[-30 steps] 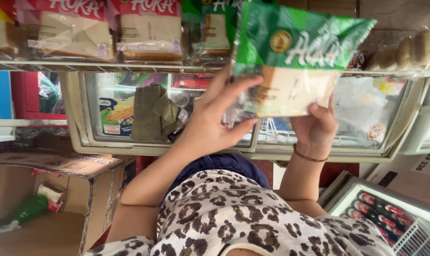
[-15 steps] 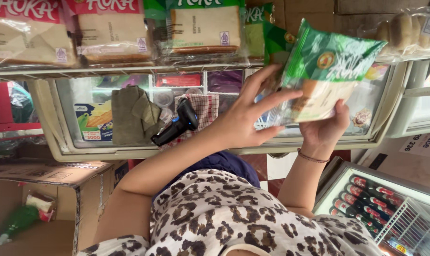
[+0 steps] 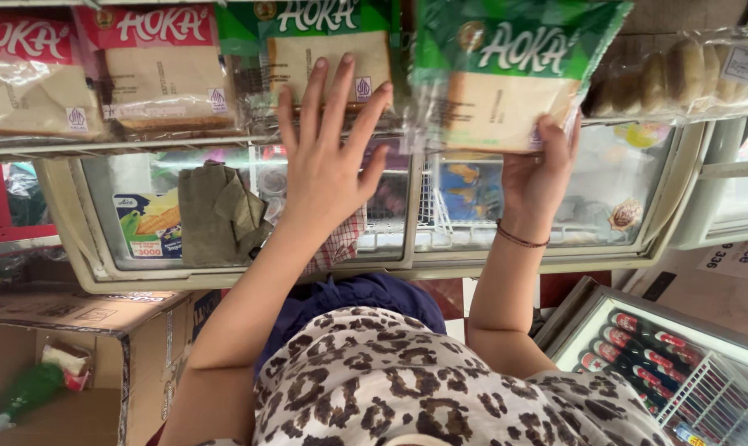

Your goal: The person picks up several packaged sandwiches from a box one by one, wipes each package with a cloth, scans the barcode using a handheld scanner, and places the cleaned items onto a shelf above a cooler.

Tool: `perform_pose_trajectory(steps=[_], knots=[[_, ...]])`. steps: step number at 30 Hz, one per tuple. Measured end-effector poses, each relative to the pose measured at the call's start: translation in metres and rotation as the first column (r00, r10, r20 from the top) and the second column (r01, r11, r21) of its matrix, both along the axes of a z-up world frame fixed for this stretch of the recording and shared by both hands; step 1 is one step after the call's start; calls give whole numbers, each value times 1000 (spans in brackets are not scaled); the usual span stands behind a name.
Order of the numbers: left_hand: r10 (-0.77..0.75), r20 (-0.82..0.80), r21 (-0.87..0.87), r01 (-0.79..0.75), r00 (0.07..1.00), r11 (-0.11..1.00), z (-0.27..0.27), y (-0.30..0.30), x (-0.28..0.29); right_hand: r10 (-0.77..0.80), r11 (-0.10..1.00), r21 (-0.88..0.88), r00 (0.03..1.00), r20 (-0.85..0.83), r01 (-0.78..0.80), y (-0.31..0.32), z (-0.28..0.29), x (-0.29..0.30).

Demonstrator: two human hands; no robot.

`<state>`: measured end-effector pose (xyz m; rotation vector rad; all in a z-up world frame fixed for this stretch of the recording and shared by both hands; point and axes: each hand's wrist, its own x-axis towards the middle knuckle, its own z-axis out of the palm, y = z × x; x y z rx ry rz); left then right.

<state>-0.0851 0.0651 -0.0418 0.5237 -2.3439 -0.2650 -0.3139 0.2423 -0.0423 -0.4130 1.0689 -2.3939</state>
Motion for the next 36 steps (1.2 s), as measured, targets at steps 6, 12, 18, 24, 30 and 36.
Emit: perform_pose_trajectory(steps=[6, 12, 18, 24, 30, 36], knots=[[71, 104, -91, -61, 992, 994, -11, -3, 3, -13, 997, 77, 999, 51, 9, -16, 0, 5], [15, 77, -33, -12, 997, 999, -9, -6, 10, -139, 936, 311, 986, -97, 163, -16, -18, 4], [-15, 40, -33, 16, 999, 999, -6, -5, 10, 24, 780, 553, 870, -493, 292, -10, -15, -1], [59, 51, -63, -56, 997, 996, -10, -6, 8, 221, 773, 605, 814, -537, 189, -9, -22, -19], [76, 27, -63, -74, 997, 995, -10, -5, 3, 9, 716, 323, 453, -891, 620, -23, -24, -4], [90, 10, -21, -90, 996, 996, -7, -4, 0, 152, 671, 172, 93, -984, 721, -34, -5, 10]])
